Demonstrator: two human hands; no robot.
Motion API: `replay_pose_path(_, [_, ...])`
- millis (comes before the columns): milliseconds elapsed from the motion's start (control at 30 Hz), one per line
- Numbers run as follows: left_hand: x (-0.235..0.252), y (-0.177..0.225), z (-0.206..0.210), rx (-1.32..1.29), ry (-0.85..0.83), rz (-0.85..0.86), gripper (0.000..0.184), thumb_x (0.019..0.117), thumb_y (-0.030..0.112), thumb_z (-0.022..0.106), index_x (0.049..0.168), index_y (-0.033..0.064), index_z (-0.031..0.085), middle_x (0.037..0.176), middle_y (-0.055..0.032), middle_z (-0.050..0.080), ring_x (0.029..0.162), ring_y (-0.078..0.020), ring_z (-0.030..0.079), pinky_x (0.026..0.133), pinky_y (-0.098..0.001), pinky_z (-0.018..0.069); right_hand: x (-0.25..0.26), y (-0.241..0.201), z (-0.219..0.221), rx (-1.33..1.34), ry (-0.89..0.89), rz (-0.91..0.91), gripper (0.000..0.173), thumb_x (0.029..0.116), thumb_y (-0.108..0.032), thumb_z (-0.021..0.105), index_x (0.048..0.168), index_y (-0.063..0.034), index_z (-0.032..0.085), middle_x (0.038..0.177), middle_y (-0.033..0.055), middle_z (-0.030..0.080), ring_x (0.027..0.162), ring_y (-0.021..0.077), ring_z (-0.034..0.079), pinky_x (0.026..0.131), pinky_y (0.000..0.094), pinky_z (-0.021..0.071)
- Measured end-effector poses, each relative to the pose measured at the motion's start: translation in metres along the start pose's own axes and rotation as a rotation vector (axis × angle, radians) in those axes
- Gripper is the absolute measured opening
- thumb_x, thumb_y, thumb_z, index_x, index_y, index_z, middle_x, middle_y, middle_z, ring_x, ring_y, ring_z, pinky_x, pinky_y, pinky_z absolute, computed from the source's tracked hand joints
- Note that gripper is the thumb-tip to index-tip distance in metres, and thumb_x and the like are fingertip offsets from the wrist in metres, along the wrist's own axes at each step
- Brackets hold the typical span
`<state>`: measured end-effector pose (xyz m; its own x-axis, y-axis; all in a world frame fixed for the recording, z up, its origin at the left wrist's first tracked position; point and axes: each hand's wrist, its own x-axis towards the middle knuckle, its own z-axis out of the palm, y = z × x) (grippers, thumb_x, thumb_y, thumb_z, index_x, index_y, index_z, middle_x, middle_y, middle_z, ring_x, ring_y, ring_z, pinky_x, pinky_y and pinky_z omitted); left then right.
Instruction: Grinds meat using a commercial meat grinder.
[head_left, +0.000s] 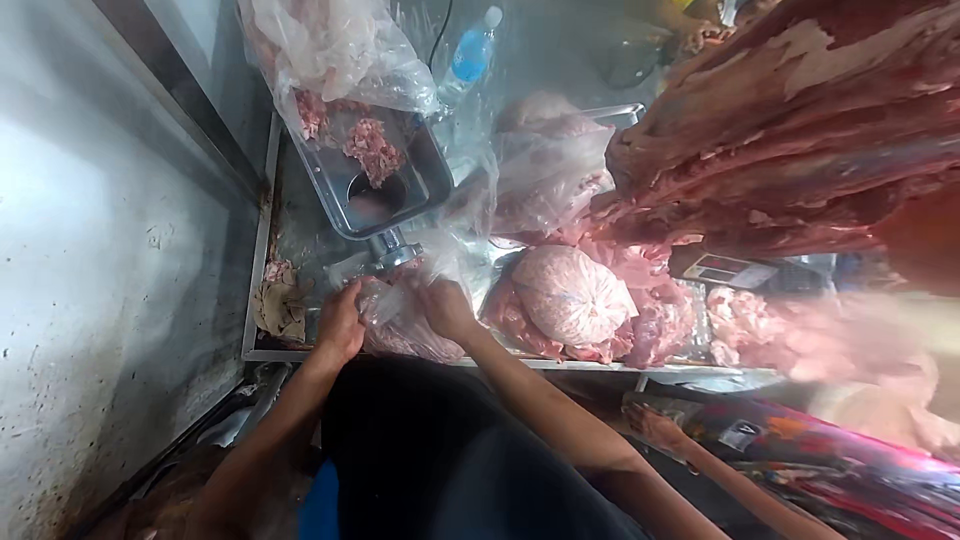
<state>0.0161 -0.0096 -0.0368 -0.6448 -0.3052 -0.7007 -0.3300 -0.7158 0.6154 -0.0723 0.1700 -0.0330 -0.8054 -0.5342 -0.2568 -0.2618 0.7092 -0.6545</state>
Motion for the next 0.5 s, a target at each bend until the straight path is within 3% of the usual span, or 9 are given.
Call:
replay_pose_path(67, [0.014, -0.004, -0.006, 0.04, 0.091, 0.021, 0.029, 0.1103, 0.022, 0.043, 0.112, 0.003, 0.065, 0.083, -0.0066, 0.062, 0.066, -0.014, 0.058, 0.061, -0.0294, 0.052, 0.009, 0.0, 0.004, -0.165, -0.146, -0.003, 0.057, 0.1089, -0.04, 0.039, 0.092, 0.0038, 0.071, 0.095, 0.0214, 0.071, 0.102, 0.0356, 0.069, 0.096, 0.0516, 0.0537])
replay_pose_path(133, [0.018, -0.015, -0.011, 0.09, 0.14, 0.049, 0.027, 0.1097, 0.021, 0.045, 0.113, 0.0022, 0.065, 0.089, -0.0076, 0.064, 0.07, -0.0146, 0.06, 0.062, -0.0302, 0.0519, 0.018, 0.002, 0.007, -0.271, -0.216, -0.047, 0.059, 0.1097, -0.04, 0.035, 0.094, 0.0041, 0.073, 0.1, 0.0232, 0.072, 0.111, 0.0384, 0.068, 0.102, 0.0523, 0.0512])
replay_pose_path(233, [0.02, -0.032, -0.016, 0.121, 0.146, 0.073, 0.029, 0.1097, 0.021, 0.046, 0.116, 0.0004, 0.066, 0.097, -0.0117, 0.068, 0.081, -0.0195, 0.066, 0.074, -0.0374, 0.0575, 0.035, 0.014, 0.014, -0.354, -0.344, -0.034, 0.058, 0.1106, -0.038, 0.034, 0.097, 0.0017, 0.073, 0.105, 0.0215, 0.073, 0.116, 0.0371, 0.066, 0.106, 0.0526, 0.0478])
replay_pose_path(300, [0.023, -0.036, -0.014, 0.094, 0.152, 0.05, 0.031, 0.1105, 0.022, 0.044, 0.118, -0.0001, 0.066, 0.093, -0.0119, 0.068, 0.075, -0.0189, 0.065, 0.069, -0.0353, 0.0574, 0.048, 0.023, 0.017, -0.359, -0.432, 0.0, 0.052, 0.1103, -0.036, 0.037, 0.1, 0.0003, 0.073, 0.109, 0.021, 0.072, 0.116, 0.0373, 0.065, 0.104, 0.0556, 0.0485])
replay_pose_path(367, [0.024, -0.036, -0.009, 0.043, 0.157, 0.004, 0.033, 0.1111, 0.024, 0.042, 0.119, 0.0, 0.063, 0.09, -0.0128, 0.066, 0.068, -0.0198, 0.063, 0.063, -0.0339, 0.0563, 0.059, 0.028, 0.015, -0.359, -0.526, 0.048, 0.05, 0.1098, -0.039, 0.037, 0.105, -0.0035, 0.071, 0.11, 0.0202, 0.071, 0.112, 0.0391, 0.067, 0.095, 0.0622, 0.0512])
replay_pose_path(400, [0.024, -0.034, -0.007, 0.031, 0.153, -0.012, 0.033, 0.111, 0.024, 0.042, 0.119, 0.0003, 0.063, 0.09, -0.0133, 0.065, 0.068, -0.0203, 0.063, 0.062, -0.0341, 0.0559, 0.063, 0.03, 0.012, -0.341, -0.59, 0.052, 0.049, 0.1099, -0.039, 0.037, 0.112, -0.0045, 0.071, 0.114, 0.0209, 0.071, 0.114, 0.0406, 0.066, 0.096, 0.0648, 0.0499])
replay_pose_path(467, [0.022, -0.031, -0.001, 0.047, 0.124, -0.015, 0.033, 0.1105, 0.025, 0.043, 0.115, 0.0003, 0.065, 0.092, -0.0137, 0.067, 0.074, -0.0212, 0.065, 0.066, -0.0358, 0.0562, 0.065, 0.03, 0.003, -0.289, -0.708, 0.042, 0.048, 0.1101, -0.037, 0.036, 0.127, -0.0062, 0.068, 0.121, 0.0215, 0.07, 0.118, 0.0407, 0.065, 0.1, 0.0661, 0.0473])
replay_pose_path(500, [0.02, -0.029, 0.001, 0.074, 0.09, -0.004, 0.033, 0.1104, 0.024, 0.043, 0.115, 0.0001, 0.066, 0.096, -0.0139, 0.068, 0.081, -0.0218, 0.066, 0.072, -0.0375, 0.057, 0.06, 0.025, -0.004, -0.266, -0.742, 0.05, 0.047, 0.1099, -0.036, 0.038, 0.122, -0.0023, 0.068, 0.118, 0.0236, 0.069, 0.115, 0.0414, 0.064, 0.099, 0.066, 0.0467])
